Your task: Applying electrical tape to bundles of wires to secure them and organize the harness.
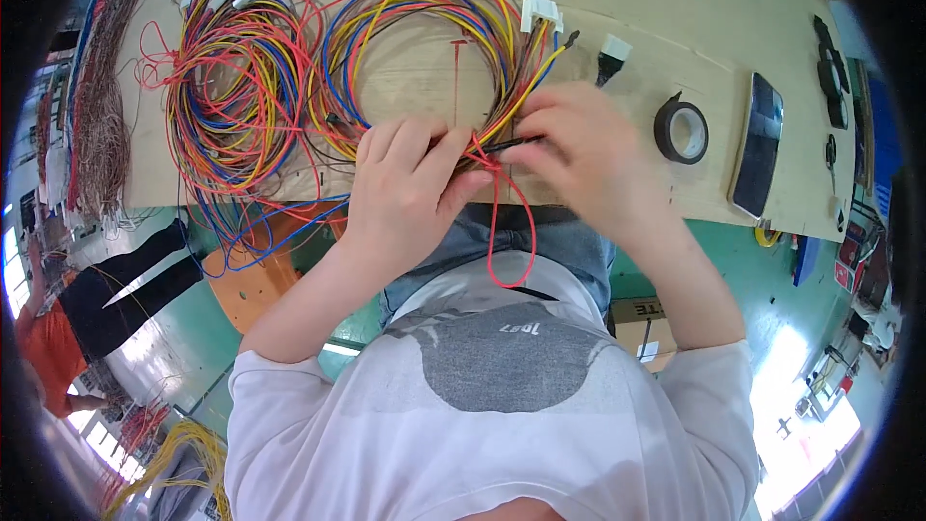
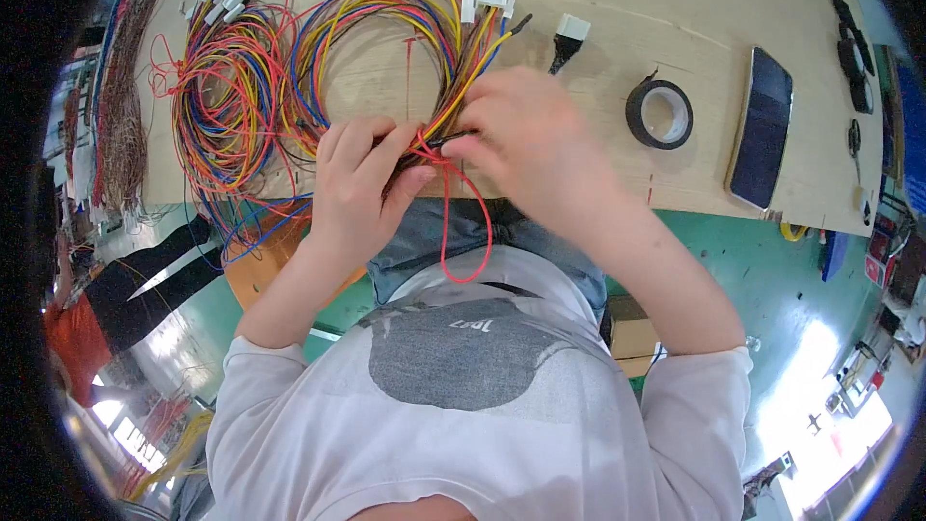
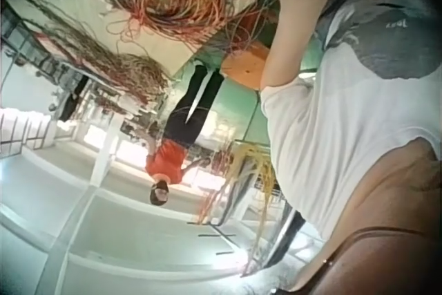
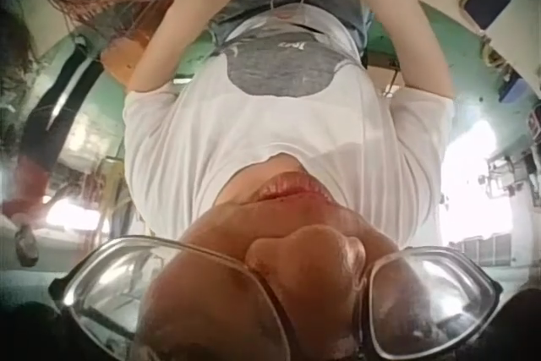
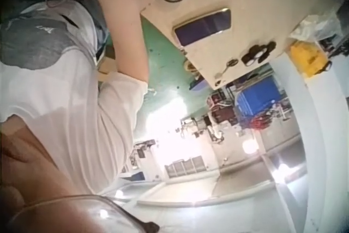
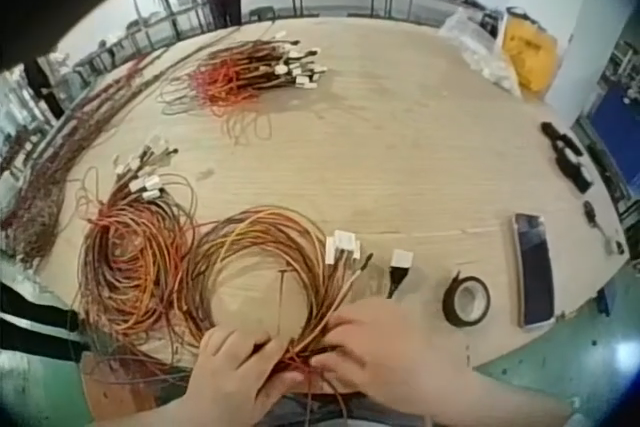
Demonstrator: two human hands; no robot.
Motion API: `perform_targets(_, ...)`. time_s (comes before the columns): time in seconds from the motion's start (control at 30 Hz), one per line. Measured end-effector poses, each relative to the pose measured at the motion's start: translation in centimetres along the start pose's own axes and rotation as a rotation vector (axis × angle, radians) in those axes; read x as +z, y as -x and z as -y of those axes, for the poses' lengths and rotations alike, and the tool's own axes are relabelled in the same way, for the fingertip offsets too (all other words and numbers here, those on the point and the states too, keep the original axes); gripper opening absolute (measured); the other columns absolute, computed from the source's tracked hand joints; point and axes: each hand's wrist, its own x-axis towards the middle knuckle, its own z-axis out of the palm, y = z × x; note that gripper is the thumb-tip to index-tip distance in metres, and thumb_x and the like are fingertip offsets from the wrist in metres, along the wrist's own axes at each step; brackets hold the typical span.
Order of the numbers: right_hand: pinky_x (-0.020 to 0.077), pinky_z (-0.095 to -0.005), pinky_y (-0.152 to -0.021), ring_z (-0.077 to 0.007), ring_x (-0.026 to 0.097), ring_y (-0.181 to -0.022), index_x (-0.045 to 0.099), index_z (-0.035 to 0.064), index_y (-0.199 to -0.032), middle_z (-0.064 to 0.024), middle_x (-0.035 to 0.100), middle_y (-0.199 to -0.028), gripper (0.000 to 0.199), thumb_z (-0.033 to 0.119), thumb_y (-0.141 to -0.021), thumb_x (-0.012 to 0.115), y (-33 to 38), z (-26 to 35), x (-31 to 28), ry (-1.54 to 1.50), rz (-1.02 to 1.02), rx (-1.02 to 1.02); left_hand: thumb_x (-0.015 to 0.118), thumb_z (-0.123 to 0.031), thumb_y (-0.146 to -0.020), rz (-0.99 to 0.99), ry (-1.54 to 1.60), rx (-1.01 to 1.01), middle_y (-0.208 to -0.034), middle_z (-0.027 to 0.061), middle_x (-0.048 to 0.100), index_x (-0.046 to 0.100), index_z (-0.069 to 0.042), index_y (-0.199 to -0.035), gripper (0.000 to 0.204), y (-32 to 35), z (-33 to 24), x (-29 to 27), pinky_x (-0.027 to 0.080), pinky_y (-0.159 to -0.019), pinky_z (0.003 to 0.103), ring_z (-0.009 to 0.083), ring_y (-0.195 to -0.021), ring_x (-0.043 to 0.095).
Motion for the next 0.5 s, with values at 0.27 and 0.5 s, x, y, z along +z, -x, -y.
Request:
perform_targets(0.27, 0.0419, -0.0352, -0.076, -0.0269, 0.052, -0.084, 0.056, 0.0013, -0.087, -0.0098, 0.058, -0.081, 0.013, 0.007, -0.075, 0.057, -2.5, -3.0, -2.6, 0.195, -0.112, 0.203, 0.066, -0.019, -0.07, -0.098, 0.072, -0.081, -0.084, 0.0062, 0.054, 0.057, -0.008, -0.089, 0.024, -2.4, -1.4, 0.7, 0.036, -0.07, 0.036, 0.0255, -0.08, 0.051)
perform_targets(0.5, 0.0412, -0.034, -0.072, -0.0265, 0.051, -0.08, 0.057, 0.0014, -0.083, -0.0098, 0.057, -0.078, 0.009, 0.006, -0.075, 0.055, -1.6, -2.4, -5.0, 0.201, 0.102, 0.116, 0.064, -0.013, -0.07, -0.059, 0.114, -0.09, -0.075, 0.0043, 0.056, 0.056, -0.008, -0.09, 0.022, -3.1, -1.5, 1.2, 0.036, -0.07, 0.035, 0.0235, -0.075, 0.053)
